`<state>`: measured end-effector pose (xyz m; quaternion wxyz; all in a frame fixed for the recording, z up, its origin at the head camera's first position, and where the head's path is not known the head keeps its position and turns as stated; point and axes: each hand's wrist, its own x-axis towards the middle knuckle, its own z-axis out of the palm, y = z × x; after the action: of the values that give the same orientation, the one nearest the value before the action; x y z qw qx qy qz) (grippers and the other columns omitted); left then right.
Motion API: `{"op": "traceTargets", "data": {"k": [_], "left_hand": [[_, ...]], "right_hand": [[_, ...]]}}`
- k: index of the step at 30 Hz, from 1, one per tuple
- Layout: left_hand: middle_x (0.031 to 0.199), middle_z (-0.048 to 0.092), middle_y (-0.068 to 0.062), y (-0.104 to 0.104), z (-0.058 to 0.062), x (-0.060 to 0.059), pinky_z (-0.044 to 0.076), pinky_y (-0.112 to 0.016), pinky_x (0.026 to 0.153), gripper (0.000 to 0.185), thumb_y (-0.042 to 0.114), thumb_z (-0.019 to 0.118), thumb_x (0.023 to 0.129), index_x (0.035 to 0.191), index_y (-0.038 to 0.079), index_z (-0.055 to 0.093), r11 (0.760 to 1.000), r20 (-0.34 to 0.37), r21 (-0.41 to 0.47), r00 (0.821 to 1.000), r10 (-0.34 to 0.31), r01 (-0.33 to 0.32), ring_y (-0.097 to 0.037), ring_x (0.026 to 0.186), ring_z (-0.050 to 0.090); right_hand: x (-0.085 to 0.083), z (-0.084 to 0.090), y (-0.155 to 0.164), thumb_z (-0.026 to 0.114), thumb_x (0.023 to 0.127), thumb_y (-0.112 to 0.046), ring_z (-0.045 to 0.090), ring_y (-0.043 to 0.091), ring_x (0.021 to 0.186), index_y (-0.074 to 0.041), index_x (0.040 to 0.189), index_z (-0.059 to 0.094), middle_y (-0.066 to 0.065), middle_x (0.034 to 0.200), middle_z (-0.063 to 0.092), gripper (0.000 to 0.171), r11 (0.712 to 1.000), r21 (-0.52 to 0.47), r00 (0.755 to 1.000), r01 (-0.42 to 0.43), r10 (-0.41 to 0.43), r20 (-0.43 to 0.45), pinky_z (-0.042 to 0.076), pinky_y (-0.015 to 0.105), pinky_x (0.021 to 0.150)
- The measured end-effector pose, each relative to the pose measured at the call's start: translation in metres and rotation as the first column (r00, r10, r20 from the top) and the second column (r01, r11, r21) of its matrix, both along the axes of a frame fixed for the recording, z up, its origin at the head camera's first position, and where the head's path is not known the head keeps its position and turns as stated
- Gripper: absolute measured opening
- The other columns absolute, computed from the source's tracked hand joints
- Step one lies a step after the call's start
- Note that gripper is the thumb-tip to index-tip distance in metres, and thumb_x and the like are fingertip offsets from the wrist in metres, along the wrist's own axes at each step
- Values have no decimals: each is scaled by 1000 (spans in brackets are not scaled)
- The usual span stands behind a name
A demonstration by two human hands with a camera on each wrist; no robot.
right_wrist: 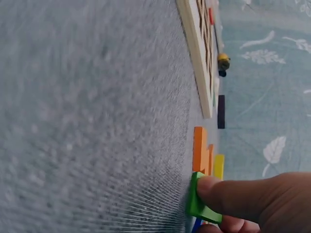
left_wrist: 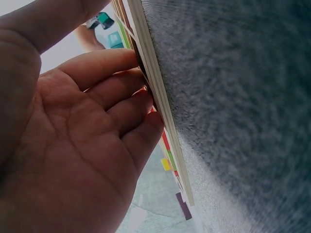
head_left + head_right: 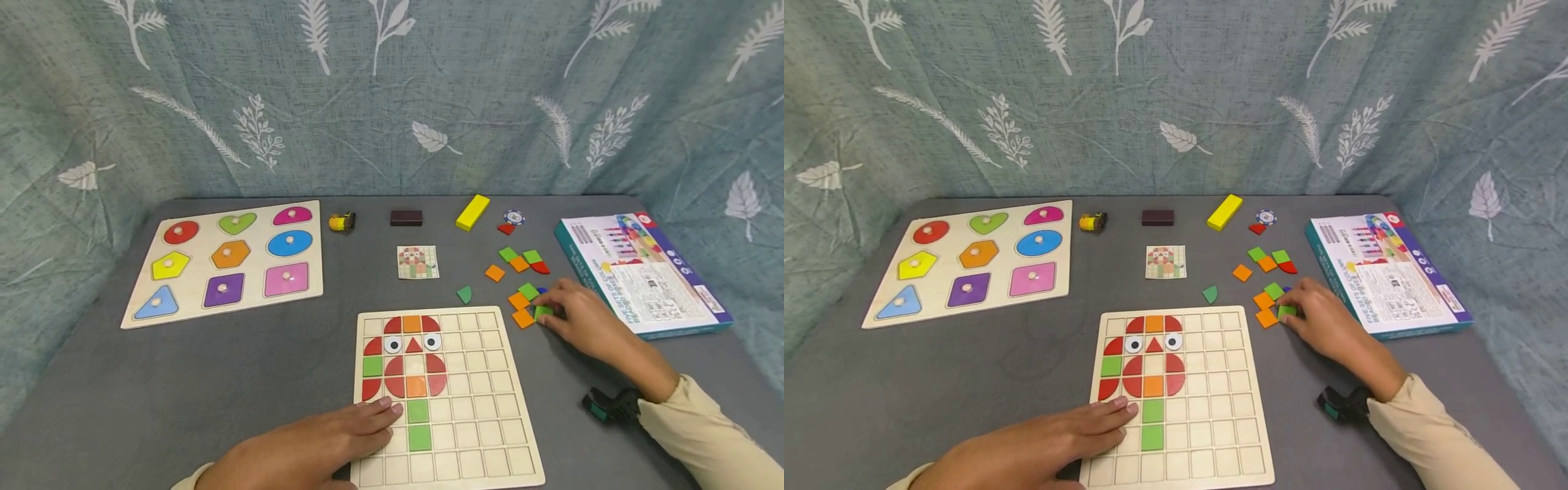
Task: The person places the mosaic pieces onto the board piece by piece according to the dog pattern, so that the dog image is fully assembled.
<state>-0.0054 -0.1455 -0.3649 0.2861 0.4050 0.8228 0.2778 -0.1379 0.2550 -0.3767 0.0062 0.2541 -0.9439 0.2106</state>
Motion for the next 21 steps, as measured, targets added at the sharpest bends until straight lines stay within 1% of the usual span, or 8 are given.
{"op": "traceTargets", "data": {"k": [5,10,12,13,14,19,20,21], "left_hand": [[156,29,5,0,1,0,49,-37,92,75,58,53,87,149,18,40,1000,-4,-9,1000,-3,3,-25,141,31],[156,29,4,1,0,-1,49,-36,92,74,57,54,87,149,17,41,1000,-4,-2,1000,-3,3,-25,141,31],[156,30,4,1,0,-2,49,-35,91,74,55,56,87,148,17,41,1000,-2,-1,1000,-3,3,-26,141,31],[155,30,5,1,0,-2,49,-34,91,73,54,57,87,148,17,41,1000,2,-3,1000,-2,2,-26,141,31],[155,30,5,1,0,-2,49,-34,91,73,53,57,87,148,17,41,1000,4,-5,1000,-2,2,-26,141,31],[155,31,6,2,0,-3,49,-32,90,72,50,61,86,148,18,42,1000,7,-26,1000,-5,5,-25,141,31],[155,31,6,2,0,-3,49,-33,90,72,49,61,86,148,18,42,1000,5,-30,1000,-6,6,-25,141,32],[155,31,6,2,0,-3,49,-33,91,71,49,61,86,148,18,43,999,3,-33,1000,-7,7,-25,141,32]], "right_hand": [[1,5,0,74,82,3,53,12,75,-7,97,75,-2,89,62,18,996,-14,996,-90,90,-24,45,31,63],[6,15,-11,72,84,4,55,7,78,-9,100,76,-7,93,65,21,980,-82,983,-184,184,-6,46,29,63],[9,19,-19,70,85,5,56,8,78,-7,103,75,-7,95,65,22,971,-122,977,-207,212,22,46,29,62],[12,20,-24,70,85,5,60,11,84,-7,104,75,-6,97,66,23,967,-137,975,-213,220,37,47,29,62],[14,22,-28,70,86,4,62,15,90,-7,106,74,-6,98,67,23,965,-144,973,-218,227,52,49,31,67],[22,24,-50,69,87,1,61,14,89,-8,105,74,-4,97,67,20,928,-205,933,-311,339,117,50,30,67],[23,23,-54,69,88,1,59,11,83,-9,104,74,-5,96,66,20,917,-218,922,-335,367,126,51,30,68],[24,23,-57,68,88,1,55,7,78,-10,103,73,-6,96,65,19,905,-234,910,-355,392,136,49,27,63]]}}
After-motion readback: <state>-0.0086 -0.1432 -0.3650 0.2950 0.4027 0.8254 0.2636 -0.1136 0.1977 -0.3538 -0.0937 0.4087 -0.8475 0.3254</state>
